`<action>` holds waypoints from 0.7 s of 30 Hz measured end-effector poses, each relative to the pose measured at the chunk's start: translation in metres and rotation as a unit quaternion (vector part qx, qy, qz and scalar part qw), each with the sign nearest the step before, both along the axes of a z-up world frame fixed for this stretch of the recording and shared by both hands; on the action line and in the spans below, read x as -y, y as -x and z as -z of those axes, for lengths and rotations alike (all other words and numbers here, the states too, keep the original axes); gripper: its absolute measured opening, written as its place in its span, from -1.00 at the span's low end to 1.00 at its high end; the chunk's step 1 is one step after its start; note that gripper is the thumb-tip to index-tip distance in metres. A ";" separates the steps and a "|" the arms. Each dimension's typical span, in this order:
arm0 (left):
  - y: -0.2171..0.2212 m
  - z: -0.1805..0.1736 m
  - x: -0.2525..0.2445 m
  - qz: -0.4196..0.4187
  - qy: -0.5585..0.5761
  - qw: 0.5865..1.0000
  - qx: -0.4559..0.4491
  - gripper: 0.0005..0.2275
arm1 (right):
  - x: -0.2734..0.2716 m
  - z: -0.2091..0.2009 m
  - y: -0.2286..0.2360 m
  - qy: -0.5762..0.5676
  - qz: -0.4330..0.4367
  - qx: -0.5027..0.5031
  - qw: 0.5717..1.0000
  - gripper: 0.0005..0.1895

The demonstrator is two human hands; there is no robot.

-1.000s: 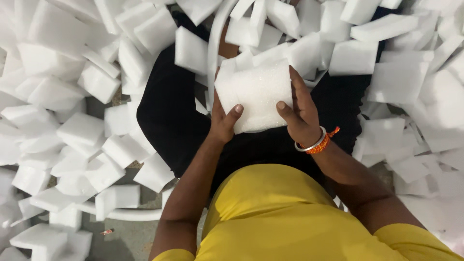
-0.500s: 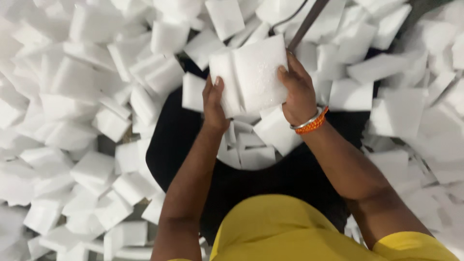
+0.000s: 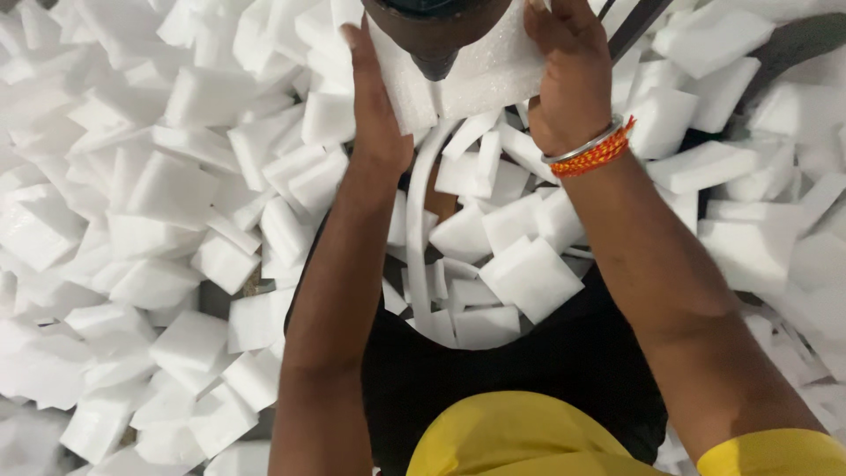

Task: The person sits cross-legged on the floor and repeatedly picks up white foam blocks, breaks them into smaller pieces by hand, and drops them onto a growing pile. The action is continuous and repetitive, with no tools used.

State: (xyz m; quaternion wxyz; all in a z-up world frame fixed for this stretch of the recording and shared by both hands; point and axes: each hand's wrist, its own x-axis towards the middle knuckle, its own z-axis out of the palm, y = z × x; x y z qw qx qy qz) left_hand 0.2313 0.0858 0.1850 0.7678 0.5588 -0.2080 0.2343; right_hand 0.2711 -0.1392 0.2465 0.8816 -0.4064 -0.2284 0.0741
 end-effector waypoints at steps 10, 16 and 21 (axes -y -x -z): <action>0.053 -0.016 0.032 0.013 -0.009 0.980 -0.201 -0.36 | -0.001 0.016 0.045 0.150 0.060 0.064 0.985 -0.45; 0.095 0.008 0.050 -0.040 -0.064 0.960 -0.269 -0.37 | 0.008 0.051 0.077 0.193 0.069 0.032 0.978 -0.42; 0.128 0.030 0.065 -0.049 -0.046 0.954 -0.292 -0.40 | 0.015 0.074 0.108 0.219 0.074 -0.022 0.973 -0.43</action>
